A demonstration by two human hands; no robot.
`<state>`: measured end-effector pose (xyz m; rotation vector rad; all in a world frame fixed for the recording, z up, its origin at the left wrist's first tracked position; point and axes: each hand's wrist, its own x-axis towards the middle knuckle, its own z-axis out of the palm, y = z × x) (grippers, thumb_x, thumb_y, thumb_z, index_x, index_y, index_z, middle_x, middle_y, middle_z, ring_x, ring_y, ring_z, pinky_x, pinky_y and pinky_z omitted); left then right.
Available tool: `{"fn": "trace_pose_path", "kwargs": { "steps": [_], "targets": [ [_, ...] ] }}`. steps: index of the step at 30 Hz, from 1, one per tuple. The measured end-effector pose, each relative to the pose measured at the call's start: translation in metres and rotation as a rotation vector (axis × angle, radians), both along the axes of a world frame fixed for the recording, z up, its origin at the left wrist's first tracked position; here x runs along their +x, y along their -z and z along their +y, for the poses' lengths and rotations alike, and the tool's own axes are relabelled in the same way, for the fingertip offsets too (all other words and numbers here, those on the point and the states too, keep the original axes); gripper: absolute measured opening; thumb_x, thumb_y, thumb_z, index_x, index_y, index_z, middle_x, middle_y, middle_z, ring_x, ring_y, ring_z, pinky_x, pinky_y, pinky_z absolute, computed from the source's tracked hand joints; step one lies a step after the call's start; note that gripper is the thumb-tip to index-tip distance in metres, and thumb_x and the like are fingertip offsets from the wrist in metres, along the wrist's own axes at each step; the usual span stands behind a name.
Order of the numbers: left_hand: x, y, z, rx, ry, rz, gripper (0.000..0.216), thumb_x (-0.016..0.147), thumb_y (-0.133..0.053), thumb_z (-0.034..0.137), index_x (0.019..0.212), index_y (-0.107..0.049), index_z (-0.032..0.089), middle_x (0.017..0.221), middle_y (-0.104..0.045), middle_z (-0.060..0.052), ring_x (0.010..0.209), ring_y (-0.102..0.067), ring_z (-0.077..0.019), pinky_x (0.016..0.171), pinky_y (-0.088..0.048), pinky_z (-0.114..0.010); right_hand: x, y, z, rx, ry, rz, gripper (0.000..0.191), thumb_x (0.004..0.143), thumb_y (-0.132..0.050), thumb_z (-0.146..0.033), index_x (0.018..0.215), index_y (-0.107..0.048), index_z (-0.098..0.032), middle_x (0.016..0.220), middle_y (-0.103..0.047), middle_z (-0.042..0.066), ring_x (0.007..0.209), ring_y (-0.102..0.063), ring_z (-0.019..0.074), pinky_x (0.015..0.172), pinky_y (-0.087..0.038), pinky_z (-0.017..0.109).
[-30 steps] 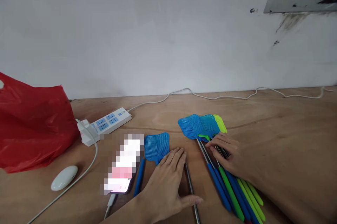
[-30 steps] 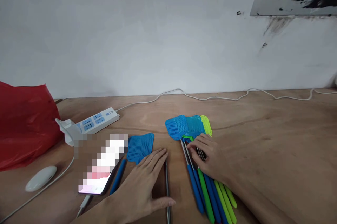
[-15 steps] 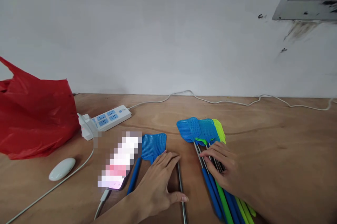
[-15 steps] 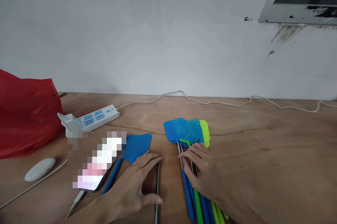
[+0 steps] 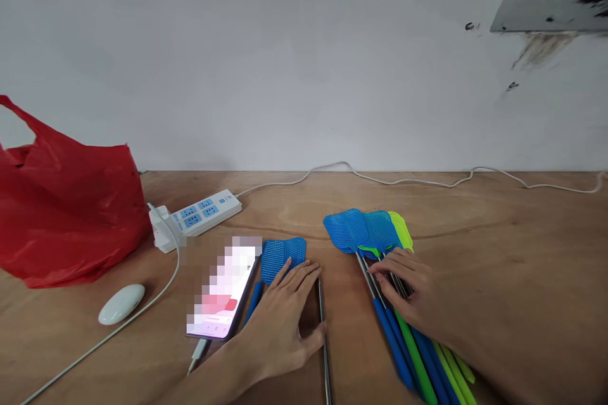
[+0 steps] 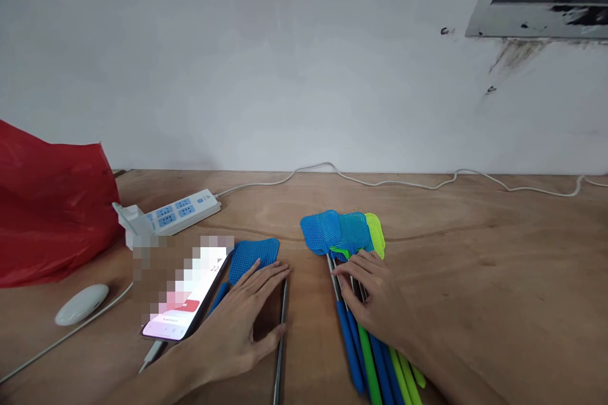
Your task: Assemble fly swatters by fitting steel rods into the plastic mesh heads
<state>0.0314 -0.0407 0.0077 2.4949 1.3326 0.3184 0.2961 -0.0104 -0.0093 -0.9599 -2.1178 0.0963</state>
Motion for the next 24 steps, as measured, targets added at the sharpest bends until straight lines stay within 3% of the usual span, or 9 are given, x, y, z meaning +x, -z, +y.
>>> {"fn": "trace_pose_path", "kwargs": {
  "steps": [5,13,24],
  "targets": [
    [0.0012,0.0039,-0.0024,0.047,-0.021,0.026,0.081,0.086,-0.062,0.057,0.147,-0.039,0.011,0.153,-0.044,-0.021,0.144,-0.037,-0.0364,0.119,-0.026,-0.062,-0.0013,0.0009,-0.0017,-0.002,0.001,-0.026,0.016,0.095,-0.051,-0.012,0.092,-0.063,-0.022,0.080,-0.068,0.004,0.078,-0.061,0.0219,0.077,-0.045,0.040],
    [-0.0045,0.0044,0.0040,0.114,-0.019,0.018,0.070,0.084,-0.064,0.040,0.145,-0.042,0.015,0.151,-0.049,-0.016,0.143,-0.040,-0.0346,0.120,-0.026,-0.060,0.0002,-0.0041,-0.0018,-0.055,-0.038,-0.026,0.014,0.090,-0.054,-0.013,0.094,-0.064,-0.022,0.076,-0.066,0.004,0.074,-0.060,0.0214,0.073,-0.047,0.038],
    [-0.0072,0.0012,0.0072,0.130,-0.028,0.048,0.058,0.095,-0.056,0.049,0.143,-0.046,0.017,0.148,-0.053,-0.014,0.141,-0.043,-0.0323,0.118,-0.030,-0.058,-0.0036,-0.0007,-0.0079,-0.186,0.001,-0.249,0.005,0.084,-0.063,-0.017,0.086,-0.063,-0.022,0.071,-0.060,0.000,0.069,-0.060,0.0188,0.063,-0.046,0.031]
  ]
}}
